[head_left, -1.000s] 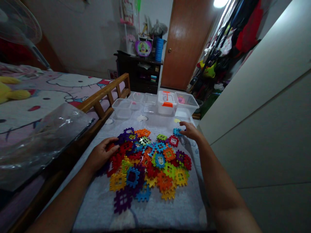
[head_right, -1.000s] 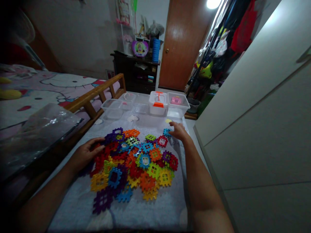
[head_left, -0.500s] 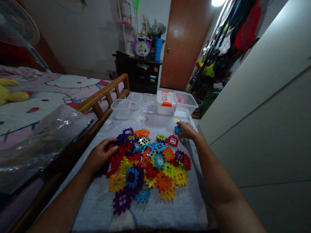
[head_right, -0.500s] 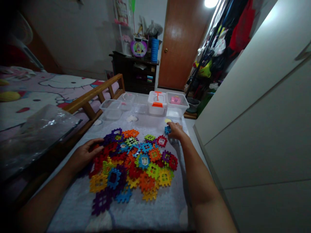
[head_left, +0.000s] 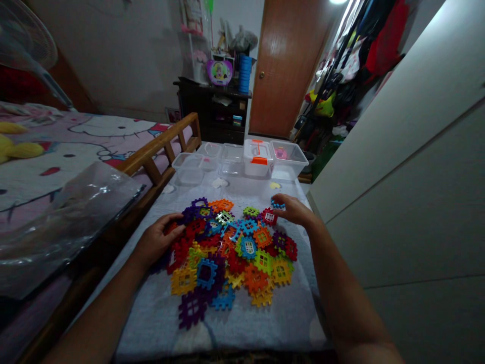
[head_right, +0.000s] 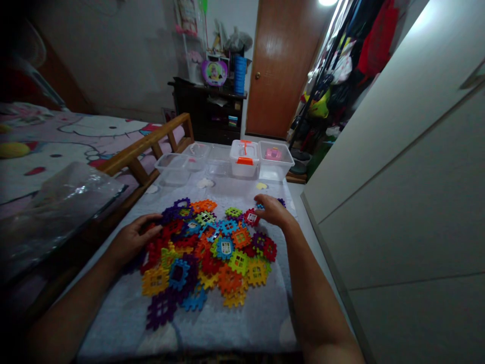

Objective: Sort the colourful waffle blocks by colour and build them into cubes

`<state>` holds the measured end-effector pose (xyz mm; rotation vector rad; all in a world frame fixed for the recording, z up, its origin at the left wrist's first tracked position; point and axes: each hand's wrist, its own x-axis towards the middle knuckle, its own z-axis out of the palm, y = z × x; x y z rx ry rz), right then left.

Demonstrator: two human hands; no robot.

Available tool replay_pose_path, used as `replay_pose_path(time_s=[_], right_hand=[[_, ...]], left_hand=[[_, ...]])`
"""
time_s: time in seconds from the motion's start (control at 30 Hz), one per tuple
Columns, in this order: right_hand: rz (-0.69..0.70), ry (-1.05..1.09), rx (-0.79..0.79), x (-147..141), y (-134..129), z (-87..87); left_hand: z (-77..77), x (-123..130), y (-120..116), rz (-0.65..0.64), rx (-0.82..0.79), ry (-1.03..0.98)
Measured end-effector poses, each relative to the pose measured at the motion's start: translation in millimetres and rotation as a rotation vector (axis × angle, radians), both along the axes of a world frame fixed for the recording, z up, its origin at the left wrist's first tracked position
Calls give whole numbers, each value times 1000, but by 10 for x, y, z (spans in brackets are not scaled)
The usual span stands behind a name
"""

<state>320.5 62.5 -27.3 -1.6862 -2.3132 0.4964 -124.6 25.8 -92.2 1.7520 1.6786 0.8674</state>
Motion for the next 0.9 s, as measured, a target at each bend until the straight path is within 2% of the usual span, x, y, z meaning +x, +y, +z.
replay_pose_path(time_s=[0.13,0.3,0.53,0.8,0.9], right_hand=[[-4,-102,36,-195,-250,-74],[-51,-180,31,-297,-331,-190],[-165,-108,70,-85,-363,-190],[-299,-272,-33,117,-419,-186],[-316,-243,8,107,-420,-193]], left_hand=[[8,9,-4,-1,2,10],[23,28,-8,3,11,-6],[41,34,-9,8,8,6],[4,22,4,13,2,22],[-4,18,12,6,0,22]])
